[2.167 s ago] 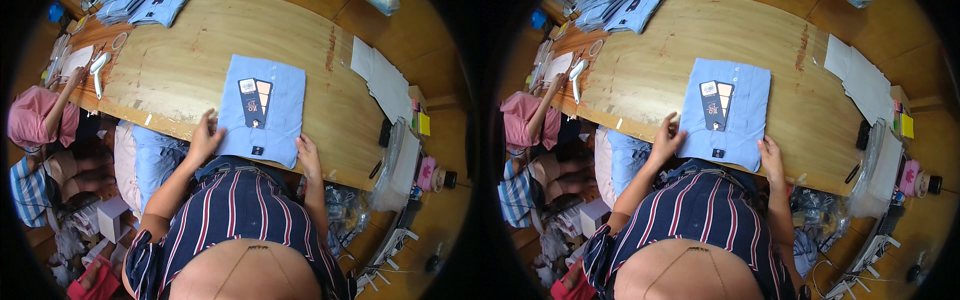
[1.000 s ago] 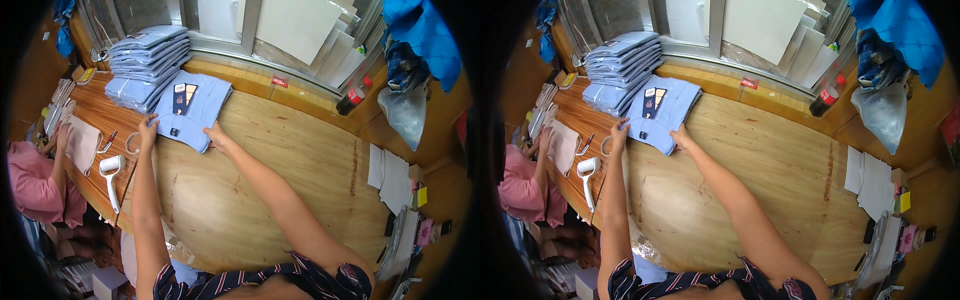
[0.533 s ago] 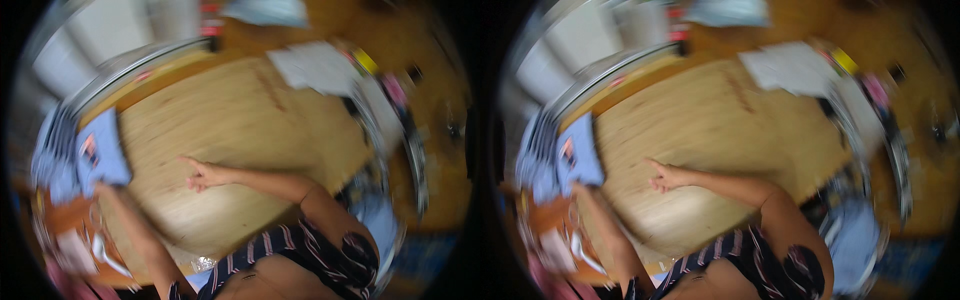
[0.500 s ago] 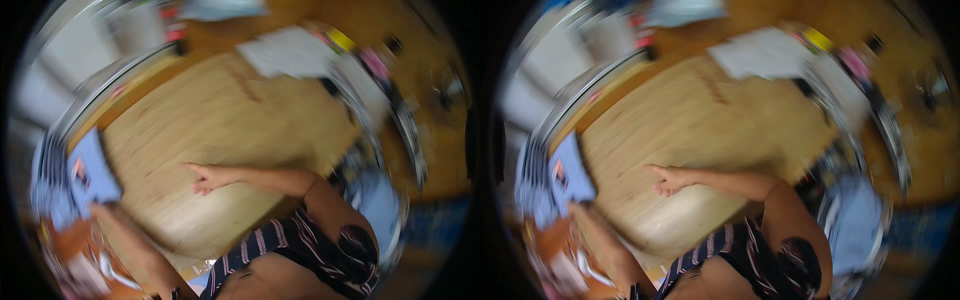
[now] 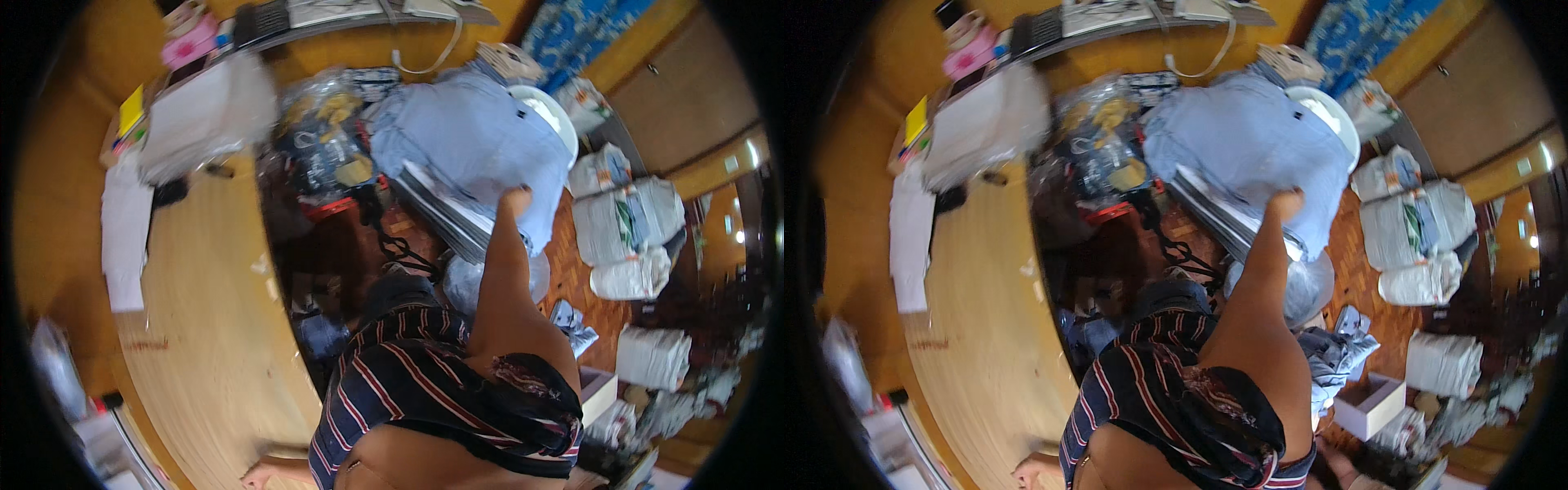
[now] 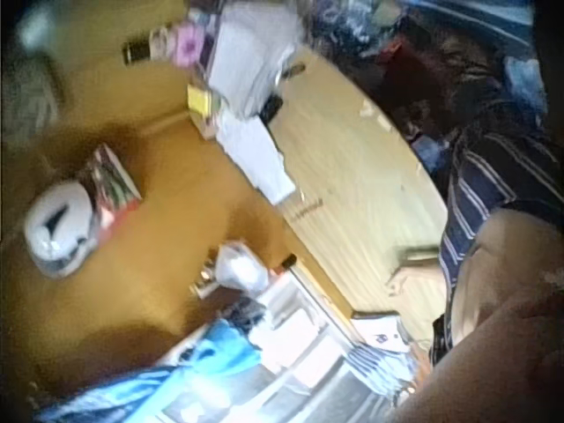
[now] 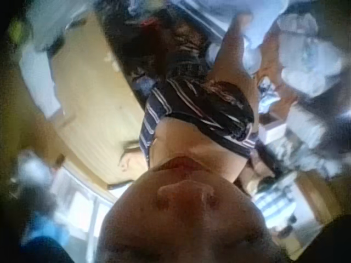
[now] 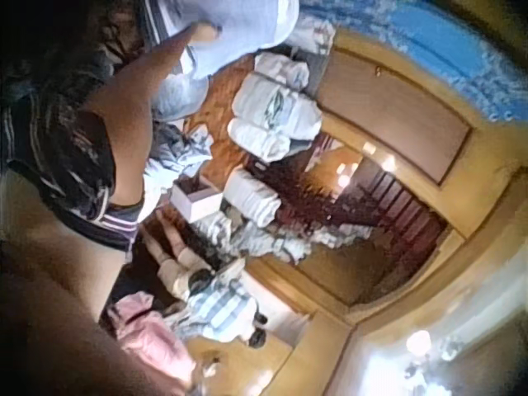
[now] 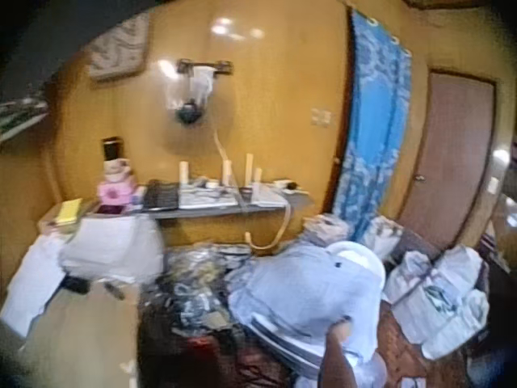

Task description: The person folds several blue button-down shirts by hand on a wooden table, using a white card as a guide and trimming loose threads with a pair of snips.

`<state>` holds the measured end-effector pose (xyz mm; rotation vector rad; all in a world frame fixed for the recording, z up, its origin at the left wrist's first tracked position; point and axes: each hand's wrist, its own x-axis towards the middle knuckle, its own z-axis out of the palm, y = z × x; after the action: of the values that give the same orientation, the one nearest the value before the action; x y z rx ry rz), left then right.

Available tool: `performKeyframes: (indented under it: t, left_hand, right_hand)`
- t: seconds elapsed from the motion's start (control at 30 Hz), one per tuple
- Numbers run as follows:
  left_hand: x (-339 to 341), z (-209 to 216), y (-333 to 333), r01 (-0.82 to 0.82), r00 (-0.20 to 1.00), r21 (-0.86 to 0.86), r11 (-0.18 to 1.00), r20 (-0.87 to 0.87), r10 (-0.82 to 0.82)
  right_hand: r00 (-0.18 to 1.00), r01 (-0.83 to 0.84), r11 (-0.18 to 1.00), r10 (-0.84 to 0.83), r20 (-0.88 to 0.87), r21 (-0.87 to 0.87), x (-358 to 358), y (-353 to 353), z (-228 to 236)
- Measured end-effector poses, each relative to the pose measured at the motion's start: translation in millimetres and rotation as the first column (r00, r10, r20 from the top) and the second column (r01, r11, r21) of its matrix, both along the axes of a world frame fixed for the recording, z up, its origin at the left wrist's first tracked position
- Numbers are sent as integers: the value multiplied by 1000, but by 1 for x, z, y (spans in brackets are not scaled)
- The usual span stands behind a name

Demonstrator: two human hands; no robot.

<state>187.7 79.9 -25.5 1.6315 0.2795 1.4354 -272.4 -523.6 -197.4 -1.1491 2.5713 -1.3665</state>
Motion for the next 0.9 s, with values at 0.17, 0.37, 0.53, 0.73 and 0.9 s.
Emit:
performKeyframes:
  t: [0.17,0.37,0.53,0.73,0.9]
  left_hand:
    - [-1,10,-90,145,987,-144,979,-41,-152]
    - [-1,4,-189,452,876,-171,876,-101,-471]
    - [-32,0,-269,647,756,8,762,-131,-641]
    - [-70,-5,-308,795,595,42,605,-247,-764]
    - [-79,-16,-279,824,563,87,560,-238,-791]
  right_hand:
    - [926,309,762,-378,5,569,-108,43,3]
    - [914,138,776,-339,222,615,-160,39,-9]
    - [792,305,695,-565,232,651,-159,19,-4]
    - [877,-267,545,-204,435,794,-201,19,-38]
    - [959,198,660,-284,-3,725,-192,35,-24]
